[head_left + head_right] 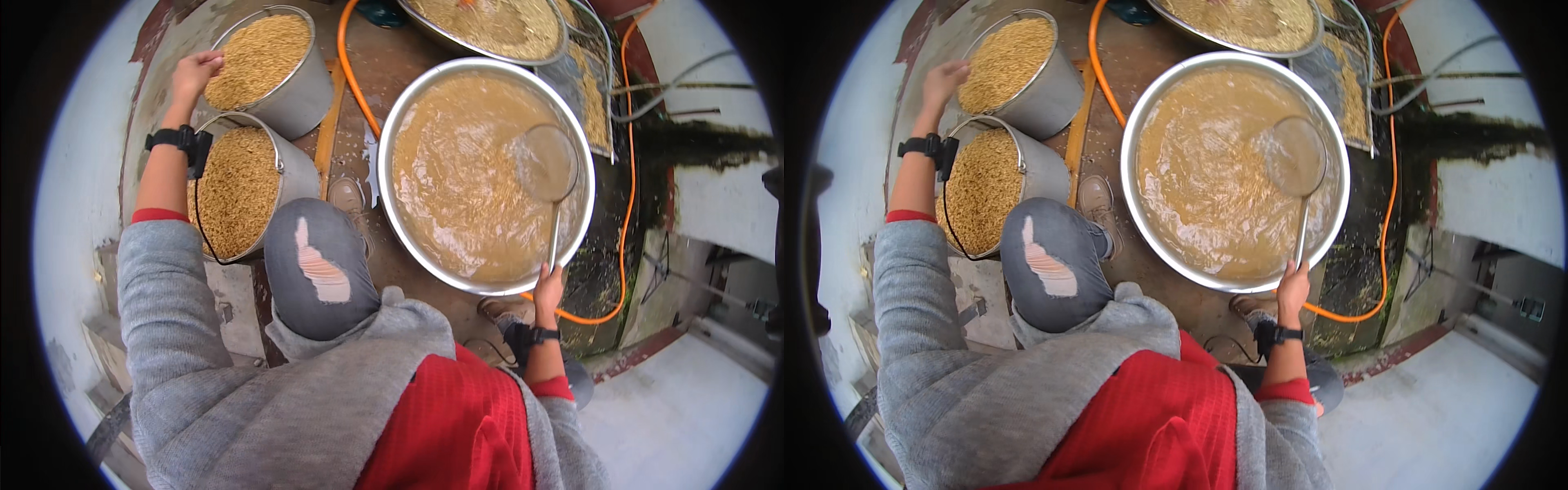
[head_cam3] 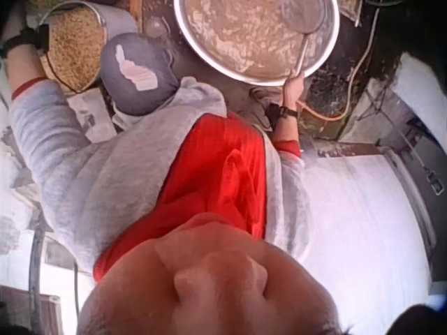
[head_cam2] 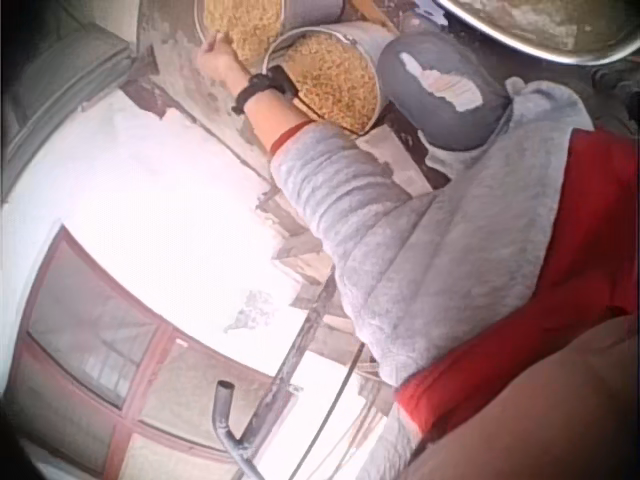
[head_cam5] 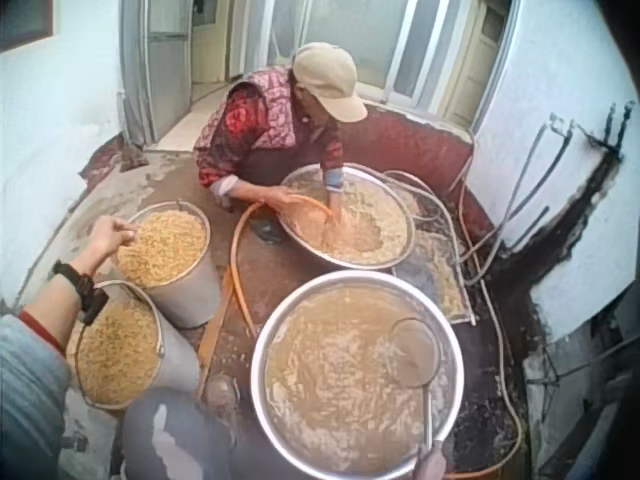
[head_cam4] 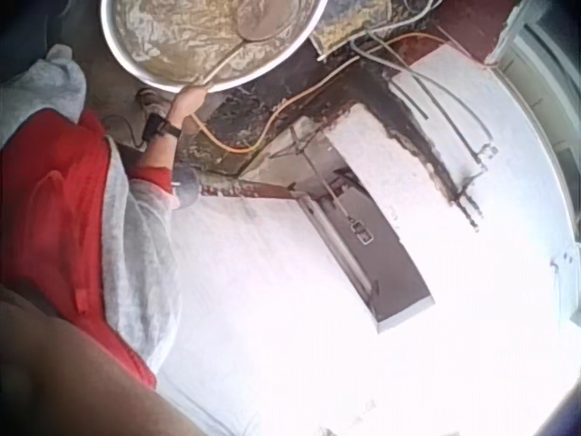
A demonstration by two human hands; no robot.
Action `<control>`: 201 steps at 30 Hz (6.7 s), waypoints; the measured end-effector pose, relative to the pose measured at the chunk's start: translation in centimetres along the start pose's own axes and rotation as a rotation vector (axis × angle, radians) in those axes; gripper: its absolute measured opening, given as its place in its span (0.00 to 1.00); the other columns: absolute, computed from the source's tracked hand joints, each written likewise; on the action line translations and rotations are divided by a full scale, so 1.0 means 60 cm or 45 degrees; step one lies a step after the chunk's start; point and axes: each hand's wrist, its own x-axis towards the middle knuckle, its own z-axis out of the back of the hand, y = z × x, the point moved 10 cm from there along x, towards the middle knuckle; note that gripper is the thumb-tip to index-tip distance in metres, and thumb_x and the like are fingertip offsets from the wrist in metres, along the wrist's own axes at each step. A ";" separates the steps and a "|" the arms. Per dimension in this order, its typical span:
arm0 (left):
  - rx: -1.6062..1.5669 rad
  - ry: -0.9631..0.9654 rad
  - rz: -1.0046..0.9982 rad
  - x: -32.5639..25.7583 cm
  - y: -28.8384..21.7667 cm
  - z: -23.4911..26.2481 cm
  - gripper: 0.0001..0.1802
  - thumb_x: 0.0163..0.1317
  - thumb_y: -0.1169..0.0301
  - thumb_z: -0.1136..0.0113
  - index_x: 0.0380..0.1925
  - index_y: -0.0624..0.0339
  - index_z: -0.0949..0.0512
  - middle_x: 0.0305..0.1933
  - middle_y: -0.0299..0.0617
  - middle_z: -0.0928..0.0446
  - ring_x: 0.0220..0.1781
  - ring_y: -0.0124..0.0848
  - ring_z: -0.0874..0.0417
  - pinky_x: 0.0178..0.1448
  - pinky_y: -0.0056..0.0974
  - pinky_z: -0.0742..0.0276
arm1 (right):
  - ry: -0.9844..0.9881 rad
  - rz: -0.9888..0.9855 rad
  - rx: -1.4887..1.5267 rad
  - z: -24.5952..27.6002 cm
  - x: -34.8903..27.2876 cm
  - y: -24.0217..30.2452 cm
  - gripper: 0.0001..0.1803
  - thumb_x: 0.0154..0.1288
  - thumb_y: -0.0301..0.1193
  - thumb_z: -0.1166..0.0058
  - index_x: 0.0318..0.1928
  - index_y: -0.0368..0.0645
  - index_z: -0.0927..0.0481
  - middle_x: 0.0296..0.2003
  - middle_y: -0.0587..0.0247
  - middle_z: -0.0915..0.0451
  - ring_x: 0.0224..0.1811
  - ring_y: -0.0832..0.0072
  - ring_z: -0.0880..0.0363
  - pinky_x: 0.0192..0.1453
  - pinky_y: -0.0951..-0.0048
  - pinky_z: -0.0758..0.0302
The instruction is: The person uses a large mesh strainer to scoop grains from a large basin of water and transfers them into metal buckets. They also use an orange hose to add water to the basin and stir the contents with the strainer.
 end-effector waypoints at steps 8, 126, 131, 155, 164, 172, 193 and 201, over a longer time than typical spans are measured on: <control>0.398 -0.044 -0.089 0.034 -0.004 0.022 0.14 0.57 0.59 0.40 0.43 0.45 0.17 0.36 0.38 0.17 0.39 0.27 0.17 0.48 0.33 0.26 | 0.377 -0.259 0.184 -0.168 -0.010 0.010 0.22 0.63 0.33 0.53 0.55 0.38 0.39 0.33 0.35 0.22 0.40 0.40 0.23 0.43 0.47 0.28; -1.815 1.731 0.119 -0.722 -0.645 -0.412 0.30 0.60 0.77 0.44 0.61 0.66 0.44 0.41 0.44 0.27 0.48 0.37 0.22 0.51 0.37 0.23 | 1.045 -0.119 2.226 0.158 -0.193 0.343 0.32 0.68 0.28 0.56 0.68 0.54 0.54 0.15 0.78 0.43 0.11 0.89 0.45 0.12 0.84 0.43; -1.787 1.733 0.108 -0.721 -0.644 -0.415 0.31 0.60 0.76 0.44 0.62 0.65 0.45 0.43 0.44 0.27 0.49 0.37 0.22 0.49 0.38 0.22 | 1.036 -0.096 2.222 0.162 -0.192 0.343 0.31 0.68 0.28 0.56 0.67 0.54 0.53 0.16 0.78 0.43 0.11 0.89 0.45 0.12 0.85 0.42; -1.782 1.737 0.097 -0.721 -0.643 -0.419 0.28 0.61 0.76 0.45 0.60 0.64 0.42 0.41 0.43 0.26 0.48 0.36 0.21 0.49 0.37 0.22 | 1.041 -0.129 2.209 0.163 -0.194 0.346 0.31 0.68 0.29 0.56 0.67 0.55 0.53 0.16 0.79 0.43 0.11 0.90 0.45 0.12 0.86 0.43; -1.787 1.741 0.111 -0.722 -0.640 -0.423 0.28 0.61 0.77 0.45 0.60 0.64 0.43 0.42 0.44 0.26 0.49 0.37 0.21 0.50 0.38 0.22 | 1.047 -0.128 2.220 0.158 -0.193 0.344 0.31 0.68 0.28 0.56 0.67 0.55 0.53 0.17 0.78 0.42 0.12 0.89 0.44 0.11 0.86 0.42; -1.772 1.738 0.127 -0.721 -0.639 -0.424 0.28 0.61 0.77 0.44 0.60 0.63 0.43 0.42 0.43 0.26 0.48 0.35 0.21 0.49 0.36 0.23 | 1.052 -0.138 2.235 0.148 -0.189 0.342 0.31 0.67 0.28 0.56 0.66 0.56 0.51 0.17 0.77 0.40 0.11 0.89 0.44 0.10 0.84 0.41; -1.783 1.740 0.105 -0.721 -0.638 -0.426 0.27 0.60 0.77 0.45 0.58 0.63 0.41 0.42 0.42 0.25 0.48 0.35 0.21 0.49 0.35 0.23 | 1.037 -0.131 2.223 0.157 -0.191 0.344 0.32 0.68 0.29 0.56 0.68 0.52 0.54 0.16 0.77 0.42 0.12 0.89 0.44 0.12 0.85 0.41; -1.786 1.750 0.047 -0.716 -0.651 -0.418 0.27 0.59 0.76 0.43 0.58 0.65 0.41 0.49 0.48 0.26 0.49 0.36 0.21 0.49 0.35 0.23 | 1.003 -0.057 2.225 0.162 -0.189 0.339 0.18 0.66 0.28 0.55 0.55 0.49 0.42 0.17 0.76 0.41 0.10 0.88 0.43 0.10 0.84 0.39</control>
